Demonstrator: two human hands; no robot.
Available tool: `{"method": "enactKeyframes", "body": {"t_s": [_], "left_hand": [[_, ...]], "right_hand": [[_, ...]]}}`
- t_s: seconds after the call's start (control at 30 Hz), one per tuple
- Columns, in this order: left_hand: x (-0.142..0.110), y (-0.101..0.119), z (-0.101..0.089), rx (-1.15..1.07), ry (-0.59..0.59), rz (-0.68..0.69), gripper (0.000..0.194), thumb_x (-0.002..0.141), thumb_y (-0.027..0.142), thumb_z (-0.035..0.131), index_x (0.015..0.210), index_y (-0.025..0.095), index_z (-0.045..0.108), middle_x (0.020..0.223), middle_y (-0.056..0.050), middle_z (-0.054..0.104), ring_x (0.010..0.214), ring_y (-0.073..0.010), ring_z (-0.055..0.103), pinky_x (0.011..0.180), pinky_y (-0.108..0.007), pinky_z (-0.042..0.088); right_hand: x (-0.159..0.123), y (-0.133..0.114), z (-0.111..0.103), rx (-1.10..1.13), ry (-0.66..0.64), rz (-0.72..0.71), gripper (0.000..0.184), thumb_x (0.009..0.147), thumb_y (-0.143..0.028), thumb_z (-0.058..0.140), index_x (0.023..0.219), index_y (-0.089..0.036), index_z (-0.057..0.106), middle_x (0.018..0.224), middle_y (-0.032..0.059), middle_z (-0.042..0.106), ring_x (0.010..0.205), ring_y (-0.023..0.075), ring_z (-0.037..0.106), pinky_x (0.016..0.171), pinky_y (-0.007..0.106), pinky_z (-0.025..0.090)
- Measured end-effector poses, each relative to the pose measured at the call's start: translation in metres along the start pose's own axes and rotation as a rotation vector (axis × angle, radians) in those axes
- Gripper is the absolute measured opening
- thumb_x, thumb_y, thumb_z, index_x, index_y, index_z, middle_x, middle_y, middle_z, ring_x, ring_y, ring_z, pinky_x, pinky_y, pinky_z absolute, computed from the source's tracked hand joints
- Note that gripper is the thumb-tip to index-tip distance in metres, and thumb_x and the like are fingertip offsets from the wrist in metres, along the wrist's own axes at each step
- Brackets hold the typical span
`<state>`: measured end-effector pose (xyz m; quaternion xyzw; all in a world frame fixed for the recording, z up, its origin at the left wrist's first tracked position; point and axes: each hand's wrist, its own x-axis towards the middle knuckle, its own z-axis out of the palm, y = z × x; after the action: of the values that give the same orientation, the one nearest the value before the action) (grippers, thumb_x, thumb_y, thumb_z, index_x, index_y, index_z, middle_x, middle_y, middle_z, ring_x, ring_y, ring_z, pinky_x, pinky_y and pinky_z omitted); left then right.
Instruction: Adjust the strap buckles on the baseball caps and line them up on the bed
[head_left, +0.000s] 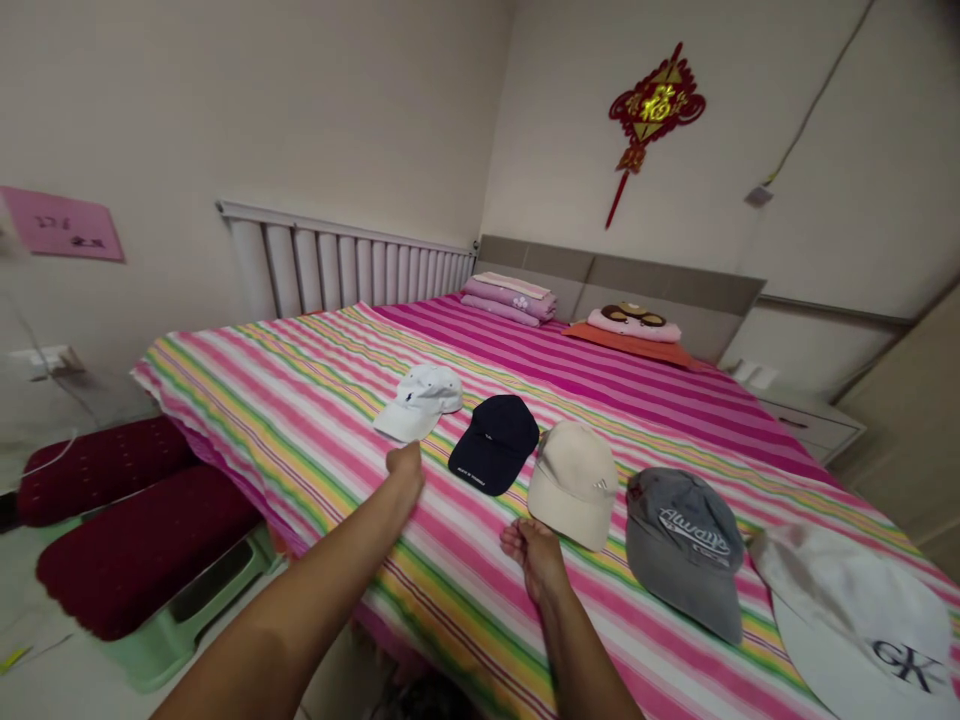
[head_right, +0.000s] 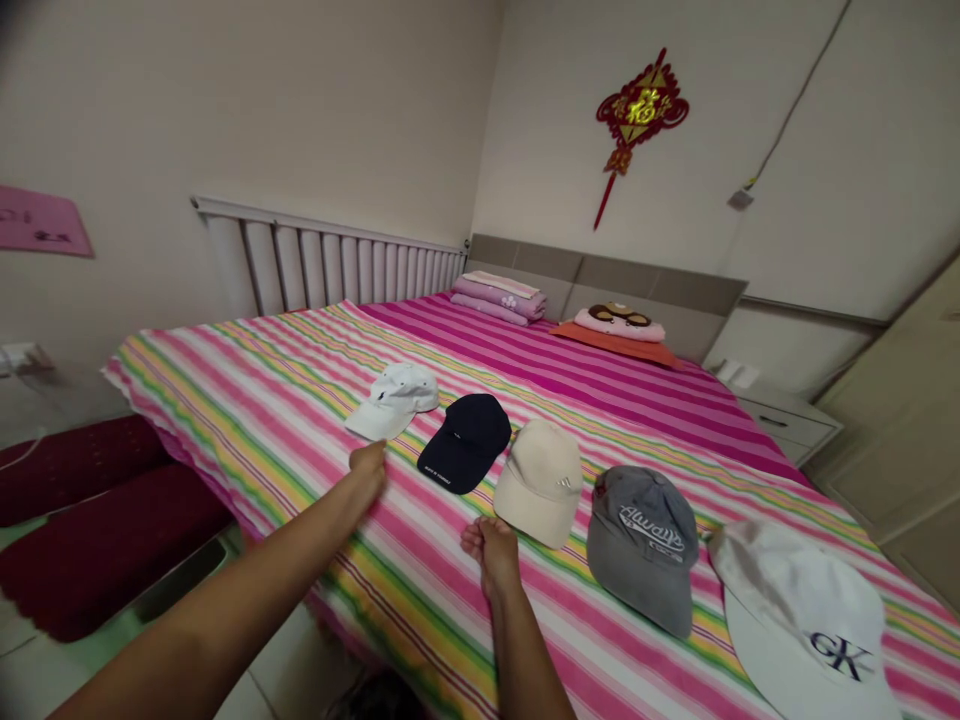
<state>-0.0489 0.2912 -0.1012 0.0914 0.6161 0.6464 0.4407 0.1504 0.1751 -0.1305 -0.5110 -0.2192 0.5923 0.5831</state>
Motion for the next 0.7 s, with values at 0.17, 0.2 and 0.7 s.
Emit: {"method": "enactKeyframes", "body": {"t_s": [0.17,0.2,0.7], "left_hand": [[0.031,0.03,0.001,-0.089,0.059,-0.105,0.029,0.083,0.028,0.05,0.108,0.014,0.051,0.102,-0.007,0.055,0.084,-0.0151,0.057,0.069,-0.032,0.05],[0.034,0.032,0.002,-0.105,0.047,-0.126,0.028,0.083,0.028,0.05,0.107,0.014,0.051,0.101,-0.006,0.056,0.082,-0.0144,0.057,0.068,-0.031,0.05],[0.022,0.025,0.021,-0.246,-0.23,-0.104,0.025,0.083,0.02,0.05,0.107,0.013,0.051,0.092,-0.004,0.058,0.07,-0.0102,0.058,0.059,-0.025,0.051]], "right_hand": [[0.0,0.001,0.0,0.013,0.002,-0.013,0.016,0.064,-0.021,0.065,0.061,-0.014,0.052,0.047,0.0011,0.06,0.043,0.0107,0.056,0.046,0.022,0.048],[0.001,0.001,0.0,0.013,0.003,-0.014,0.017,0.064,-0.022,0.066,0.061,-0.014,0.052,0.047,0.0011,0.06,0.042,0.0109,0.056,0.046,0.022,0.048],[0.004,0.004,-0.002,0.007,0.004,-0.033,0.021,0.059,-0.026,0.068,0.06,-0.014,0.051,0.047,0.0004,0.059,0.042,0.0106,0.055,0.045,0.022,0.047]]}}
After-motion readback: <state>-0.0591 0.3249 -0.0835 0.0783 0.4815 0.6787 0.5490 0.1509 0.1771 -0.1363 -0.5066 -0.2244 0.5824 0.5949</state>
